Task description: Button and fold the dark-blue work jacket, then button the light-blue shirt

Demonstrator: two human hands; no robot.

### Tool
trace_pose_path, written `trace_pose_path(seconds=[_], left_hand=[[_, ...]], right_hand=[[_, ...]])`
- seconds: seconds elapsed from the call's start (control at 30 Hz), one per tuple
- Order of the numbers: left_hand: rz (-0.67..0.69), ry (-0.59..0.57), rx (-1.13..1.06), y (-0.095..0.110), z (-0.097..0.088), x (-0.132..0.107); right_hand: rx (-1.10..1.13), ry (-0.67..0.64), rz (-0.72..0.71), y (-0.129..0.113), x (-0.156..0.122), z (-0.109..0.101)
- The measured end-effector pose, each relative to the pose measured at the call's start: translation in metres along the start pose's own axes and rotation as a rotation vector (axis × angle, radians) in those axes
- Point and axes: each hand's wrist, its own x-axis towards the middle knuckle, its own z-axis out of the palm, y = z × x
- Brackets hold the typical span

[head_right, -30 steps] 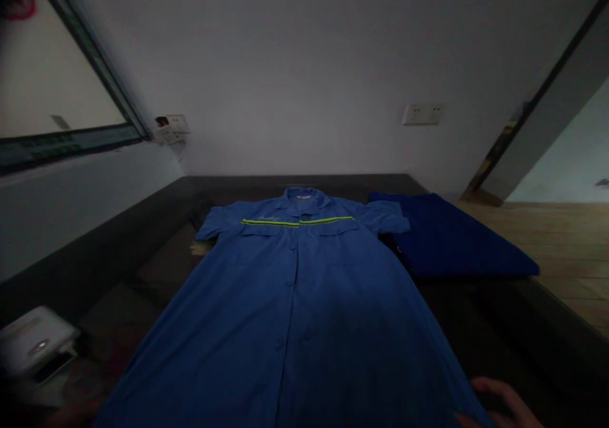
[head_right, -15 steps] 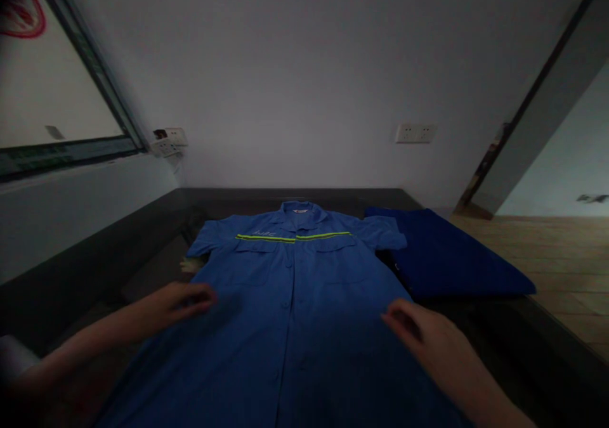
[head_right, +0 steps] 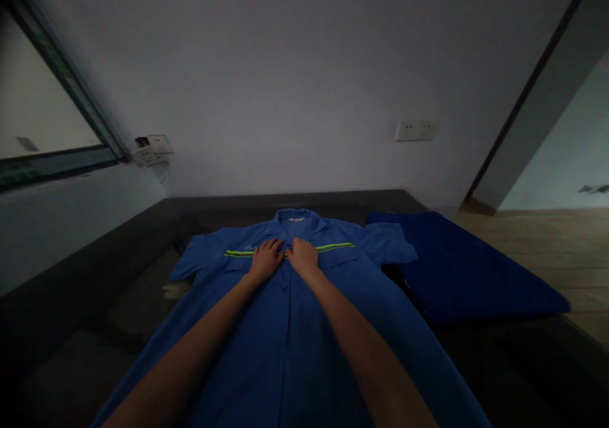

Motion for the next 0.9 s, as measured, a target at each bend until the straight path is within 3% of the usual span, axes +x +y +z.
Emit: trace_pose_path(seconds=[0.1,0.23,0.43,0.6,0.67,0.8,0.9], left_hand=[[0.011,-0.008,0.050,-0.013,0.011,0.003],[-0.012,-0.049,0.061,-0.021,0.011,0.008],[-0.068,-0.097,0.033,-0.023,0.004,0.013],[-0.084,0.035,-0.001,-0.013,-0.006,0.017],[-0.050,0.015,-0.050,-0.009,-0.006,0.022],[0.004,-0.068,-0.115,-0.007,0.000,0.029],[0.041,-0.073,-0.142,-0.012,0.006,0.030]], right_hand=[[-0.047,0.086,-0.016,0.007,0.002,0.018],[-0.011,0.110,-0.023,0.015,0.004,0.026],[0.053,0.102,-0.029,0.020,0.006,0.026],[0.208,0.081,-0.047,0.031,0.015,0.022],[0.252,0.079,-0.064,0.037,0.020,0.017],[0.287,0.115,-0.168,0.047,0.029,0.010],[0.260,0.058,-0.277,0.050,0.034,0.015]])
